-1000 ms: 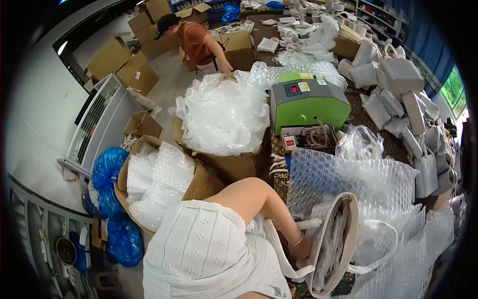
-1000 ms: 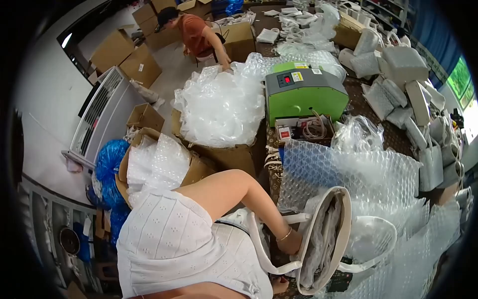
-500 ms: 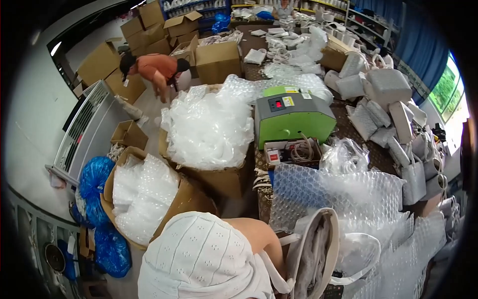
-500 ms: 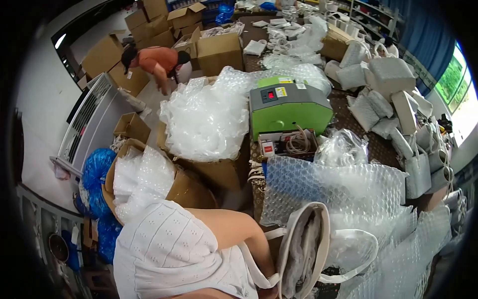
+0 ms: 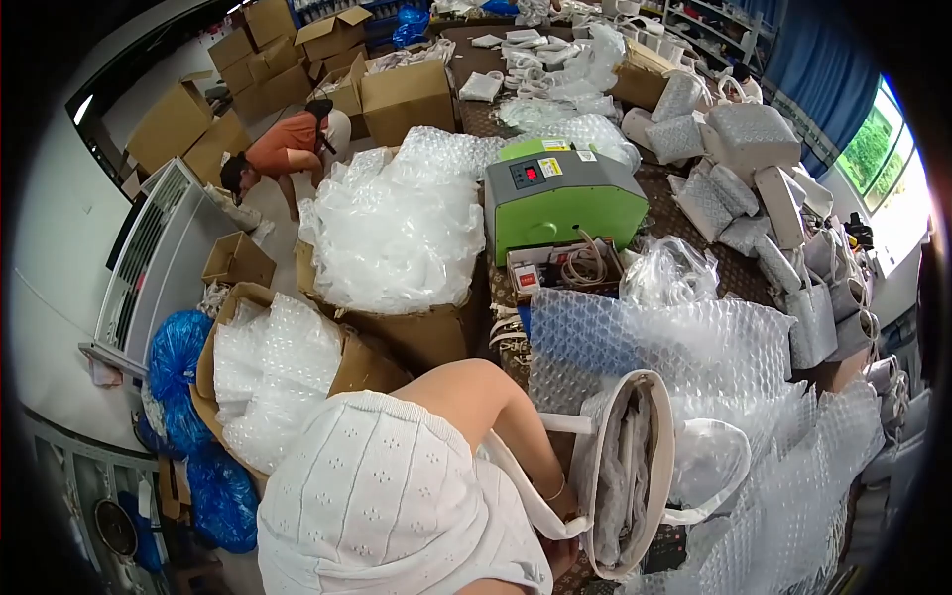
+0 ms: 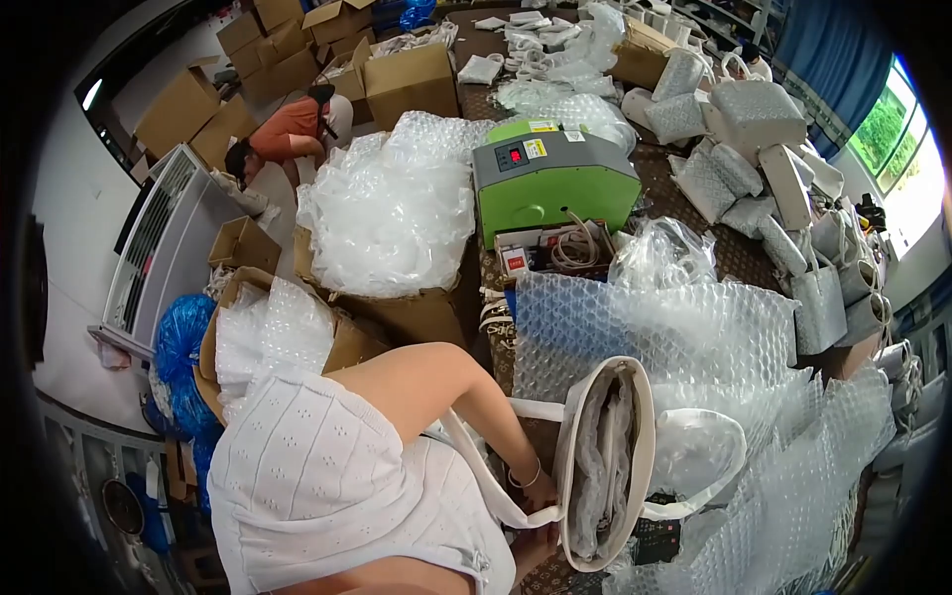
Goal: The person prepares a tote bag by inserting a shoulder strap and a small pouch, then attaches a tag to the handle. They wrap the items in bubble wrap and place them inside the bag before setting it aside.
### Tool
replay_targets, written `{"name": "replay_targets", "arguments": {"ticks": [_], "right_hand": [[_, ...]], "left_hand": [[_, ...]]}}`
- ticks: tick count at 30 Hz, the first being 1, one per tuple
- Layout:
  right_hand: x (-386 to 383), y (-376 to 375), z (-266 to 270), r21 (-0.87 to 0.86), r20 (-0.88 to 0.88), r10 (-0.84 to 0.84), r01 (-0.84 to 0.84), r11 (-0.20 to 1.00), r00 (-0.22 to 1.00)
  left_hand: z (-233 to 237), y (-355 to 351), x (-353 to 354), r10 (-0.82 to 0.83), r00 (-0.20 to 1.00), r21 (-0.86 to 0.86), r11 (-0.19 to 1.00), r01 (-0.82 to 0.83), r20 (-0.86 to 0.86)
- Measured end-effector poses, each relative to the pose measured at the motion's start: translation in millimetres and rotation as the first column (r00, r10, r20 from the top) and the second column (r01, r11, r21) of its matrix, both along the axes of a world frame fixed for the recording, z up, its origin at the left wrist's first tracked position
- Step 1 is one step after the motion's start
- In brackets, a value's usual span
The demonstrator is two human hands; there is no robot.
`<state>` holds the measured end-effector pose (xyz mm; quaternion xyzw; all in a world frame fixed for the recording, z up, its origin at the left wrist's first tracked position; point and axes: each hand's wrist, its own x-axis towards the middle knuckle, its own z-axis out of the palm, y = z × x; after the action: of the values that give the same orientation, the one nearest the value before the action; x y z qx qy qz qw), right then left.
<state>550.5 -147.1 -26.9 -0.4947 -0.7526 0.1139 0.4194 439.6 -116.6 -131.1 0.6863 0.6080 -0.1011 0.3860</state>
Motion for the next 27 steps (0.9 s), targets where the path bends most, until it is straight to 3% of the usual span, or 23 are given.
{"name": "replay_targets", "arguments": {"ticks": [3,6,7,8,10,11,12,13,14,17,18,21,22,25,26,27], "right_hand": [[4,-3,6,0.029,0.010,0.023,-0.023,0.999,1.000],[4,-5,13,0.058,0.025,0.036,-0.038,0.998,0.999],[4,-6,14,0.072,0.028,0.040,-0.041,0.997,0.999],[4,-6,16,0.085,0.037,0.043,-0.046,0.995,0.998],[4,-7,20,0.121,0.043,0.046,-0.051,0.991,0.998],[5,-7,21,0.135,0.046,0.048,-0.054,0.989,0.998],[5,-8,24,0.151,0.048,0.054,-0.061,0.987,0.997],[7,-9,25,0.168,0.057,0.048,-0.057,0.984,0.997],[8,-9,27,0.179,0.058,0.048,-0.058,0.982,0.997],[7,-5,37,0.221,0.065,0.052,-0.065,0.973,0.997],[6,-3,40,0.231,0.064,0.054,-0.067,0.971,0.996],[5,2,51,0.239,0.056,0.067,-0.078,0.968,0.996],[2,3,54,0.230,0.052,0.073,-0.083,0.970,0.996],[-17,9,67,0.112,-0.055,0.131,-0.124,0.986,0.990],[-23,10,70,0.047,-0.111,0.155,-0.150,0.988,0.982],[-28,10,72,0.049,-0.110,0.154,-0.150,0.988,0.982]], "left_hand": [[-11,-3,11,0.126,0.991,-0.045,0.991,-0.128,-0.040],[-28,16,29,0.145,0.986,-0.142,0.977,-0.156,-0.083],[-27,17,26,0.091,0.994,-0.140,0.985,-0.098,-0.056],[-32,22,1,-0.385,0.901,0.113,0.923,0.369,0.199],[-27,31,-33,-0.782,0.566,0.432,0.619,0.656,0.262],[4,28,-46,-0.547,0.707,0.189,0.831,0.523,0.448],[39,24,-52,-0.238,0.795,-0.092,0.935,0.344,0.557],[66,21,-59,0.101,0.813,-0.379,0.912,0.155,0.574],[84,22,-68,0.110,0.817,-0.375,0.917,0.136,0.566],[124,33,-80,-0.135,0.777,-0.109,0.961,0.253,0.615],[131,35,-82,-0.140,0.776,-0.100,0.963,0.252,0.614],[146,39,-84,-0.217,0.771,0.211,0.971,0.109,0.598],[149,39,-83,-0.221,0.772,0.219,0.970,0.109,0.596],[153,35,-81,-0.212,0.711,0.434,0.889,-0.145,0.671],[154,34,-82,-0.214,0.712,0.439,0.887,-0.145,0.669],[155,32,-83,-0.086,0.669,0.275,0.944,-0.182,0.739]]}}
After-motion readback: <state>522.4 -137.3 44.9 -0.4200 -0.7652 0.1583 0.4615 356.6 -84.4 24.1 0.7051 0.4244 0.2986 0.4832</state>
